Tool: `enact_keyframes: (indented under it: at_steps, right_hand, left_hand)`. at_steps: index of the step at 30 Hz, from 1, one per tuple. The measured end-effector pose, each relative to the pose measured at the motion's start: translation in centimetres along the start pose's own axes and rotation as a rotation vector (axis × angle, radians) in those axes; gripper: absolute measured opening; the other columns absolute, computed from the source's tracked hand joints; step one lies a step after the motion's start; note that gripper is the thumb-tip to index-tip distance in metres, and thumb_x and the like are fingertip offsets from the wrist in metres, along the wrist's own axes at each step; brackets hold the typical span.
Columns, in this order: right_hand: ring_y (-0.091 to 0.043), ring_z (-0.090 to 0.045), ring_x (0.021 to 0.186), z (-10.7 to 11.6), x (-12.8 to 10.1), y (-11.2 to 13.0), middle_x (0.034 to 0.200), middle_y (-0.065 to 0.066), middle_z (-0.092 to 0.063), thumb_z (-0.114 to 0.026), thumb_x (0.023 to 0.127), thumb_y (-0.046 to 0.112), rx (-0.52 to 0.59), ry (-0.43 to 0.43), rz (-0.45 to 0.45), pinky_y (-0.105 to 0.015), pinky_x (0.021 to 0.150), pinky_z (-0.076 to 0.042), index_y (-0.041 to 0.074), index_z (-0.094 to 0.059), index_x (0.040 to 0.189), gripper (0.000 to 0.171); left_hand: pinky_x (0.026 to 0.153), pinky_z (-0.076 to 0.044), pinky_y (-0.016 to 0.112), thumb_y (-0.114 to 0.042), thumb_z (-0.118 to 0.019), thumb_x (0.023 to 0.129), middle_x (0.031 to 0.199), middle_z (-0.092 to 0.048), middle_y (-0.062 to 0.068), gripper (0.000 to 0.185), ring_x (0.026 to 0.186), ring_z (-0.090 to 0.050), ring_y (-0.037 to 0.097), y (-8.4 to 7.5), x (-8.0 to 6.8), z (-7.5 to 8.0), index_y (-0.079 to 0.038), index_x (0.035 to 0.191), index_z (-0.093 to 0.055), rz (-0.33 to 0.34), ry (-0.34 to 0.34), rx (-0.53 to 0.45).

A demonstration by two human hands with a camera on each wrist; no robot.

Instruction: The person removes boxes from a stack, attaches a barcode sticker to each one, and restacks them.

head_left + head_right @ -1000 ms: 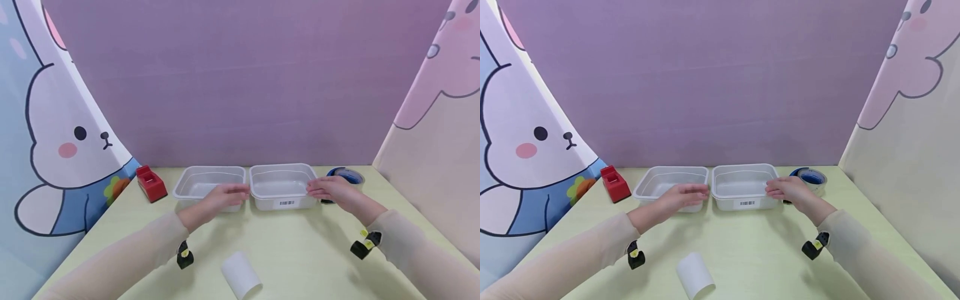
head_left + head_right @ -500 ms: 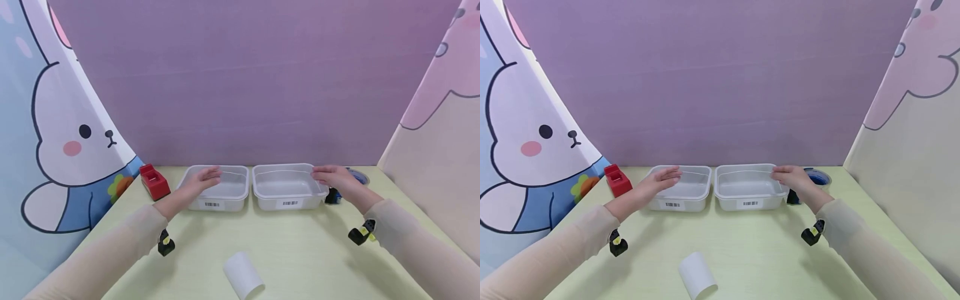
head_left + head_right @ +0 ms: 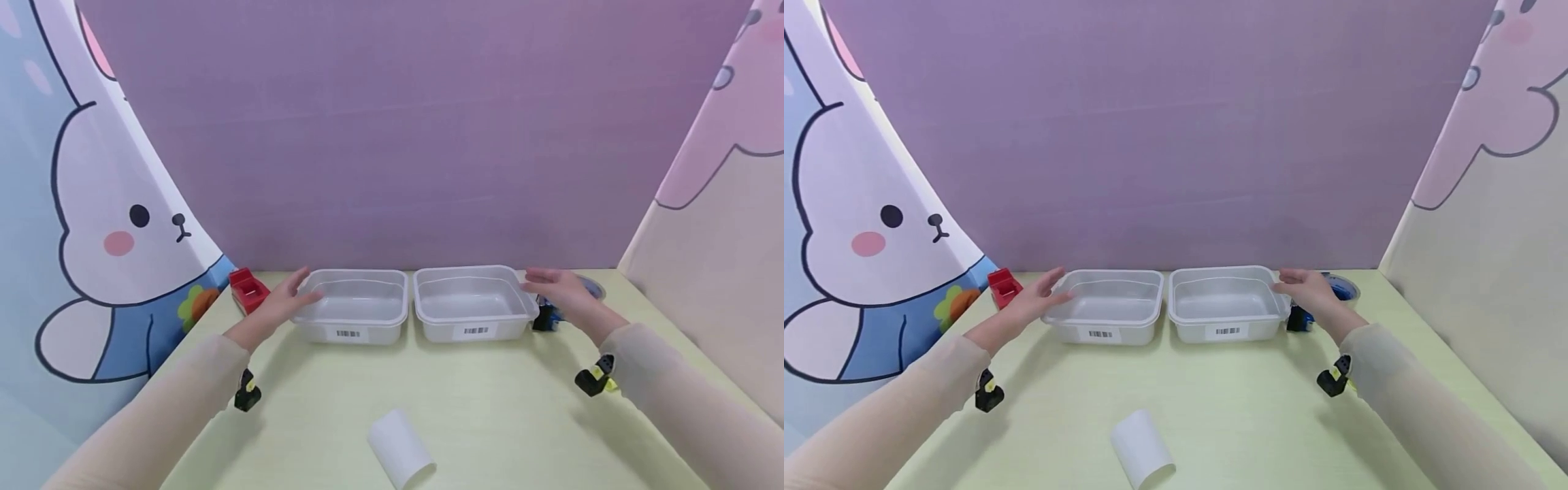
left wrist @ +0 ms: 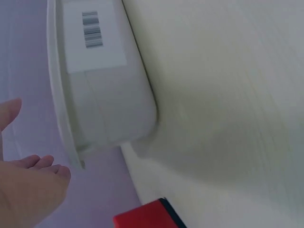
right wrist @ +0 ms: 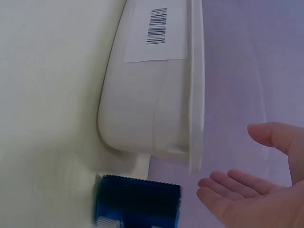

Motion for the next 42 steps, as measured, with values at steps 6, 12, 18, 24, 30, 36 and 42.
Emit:
enact_keyframes:
  at_steps: [6,12,18,24,30,36,42]
  right_hand:
    - [-0.044,-0.024,0.142,-0.4,0.4,-1.2,0.156,-0.024,-0.025,-0.053,0.099,0.026,-0.012,-0.009,-0.023,-0.059,0.115,-0.026,-0.004,-0.021,0.151,0.068]
    - [-0.045,-0.024,0.142,-0.8,0.6,-1.4,0.155,-0.027,-0.024,-0.051,0.100,0.020,-0.001,-0.006,-0.005,-0.057,0.115,-0.027,-0.006,-0.020,0.151,0.065]
    - [-0.045,-0.029,0.140,-0.9,0.7,-1.3,0.152,-0.029,-0.027,-0.053,0.099,0.013,-0.049,-0.008,0.015,-0.054,0.113,-0.031,-0.008,-0.022,0.149,0.063]
    - [-0.046,-0.036,0.136,-0.9,0.6,-1.3,0.147,-0.032,-0.035,-0.057,0.095,0.009,-0.117,-0.028,0.009,-0.054,0.110,-0.037,-0.011,-0.028,0.146,0.062]
    - [-0.046,-0.042,0.131,-1.5,0.6,-1.4,0.142,-0.035,-0.039,-0.057,0.093,0.006,-0.178,-0.035,-0.015,-0.052,0.105,-0.043,-0.014,-0.031,0.142,0.060]
    - [-0.036,-0.059,0.112,-2.0,0.8,-1.9,0.139,-0.037,-0.042,-0.048,0.097,0.004,-0.107,-0.046,-0.104,-0.044,0.092,-0.055,-0.012,-0.028,0.145,0.055]
    - [-0.024,-0.064,0.095,-2.1,0.8,-2.2,0.133,-0.039,-0.047,-0.044,0.096,0.003,-0.041,-0.063,-0.109,-0.040,0.085,-0.058,-0.018,-0.036,0.138,0.048]
  left_hand:
    - [0.116,-0.025,0.057,-0.027,-0.058,0.098,0.162,-0.009,0.018,0.080,0.147,-0.013,0.044,1.8,0.3,0.1,-0.011,0.156,-0.005,0.043,-0.005,-0.019]
    - [0.117,-0.023,0.054,-0.008,-0.049,0.100,0.161,-0.011,0.022,0.072,0.148,-0.011,0.041,2.6,0.3,-0.2,-0.003,0.155,-0.004,0.069,0.003,-0.089]
    - [0.117,-0.023,0.055,0.000,-0.042,0.098,0.159,-0.013,0.025,0.066,0.146,-0.014,0.044,3.6,0.4,-0.4,0.001,0.154,-0.006,0.086,0.000,-0.108]
    - [0.117,-0.022,0.055,-0.004,-0.039,0.100,0.160,-0.010,0.023,0.064,0.146,-0.012,0.043,4.0,0.4,-0.6,-0.002,0.155,-0.005,0.108,0.001,-0.123]
    - [0.118,-0.021,0.055,-0.006,-0.038,0.101,0.161,-0.008,0.021,0.064,0.147,-0.010,0.042,3.9,0.2,-0.6,-0.004,0.155,-0.004,0.115,0.009,-0.124]
    - [0.117,-0.025,0.053,-0.005,-0.037,0.102,0.161,-0.007,0.023,0.064,0.147,-0.010,0.042,3.8,-0.2,-0.8,-0.007,0.156,-0.003,0.142,0.012,-0.195]
    - [0.118,-0.022,0.052,-0.004,-0.033,0.102,0.161,-0.003,0.023,0.061,0.148,-0.008,0.041,3.9,-0.5,-0.8,-0.004,0.155,-0.001,0.160,0.003,-0.353]
Point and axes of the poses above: each hand's wrist, its own x-axis towards the middle knuckle, its own z-axis out of the back of the hand, y = z × x, the point moved 4 cm from there along x, towards the middle knuckle
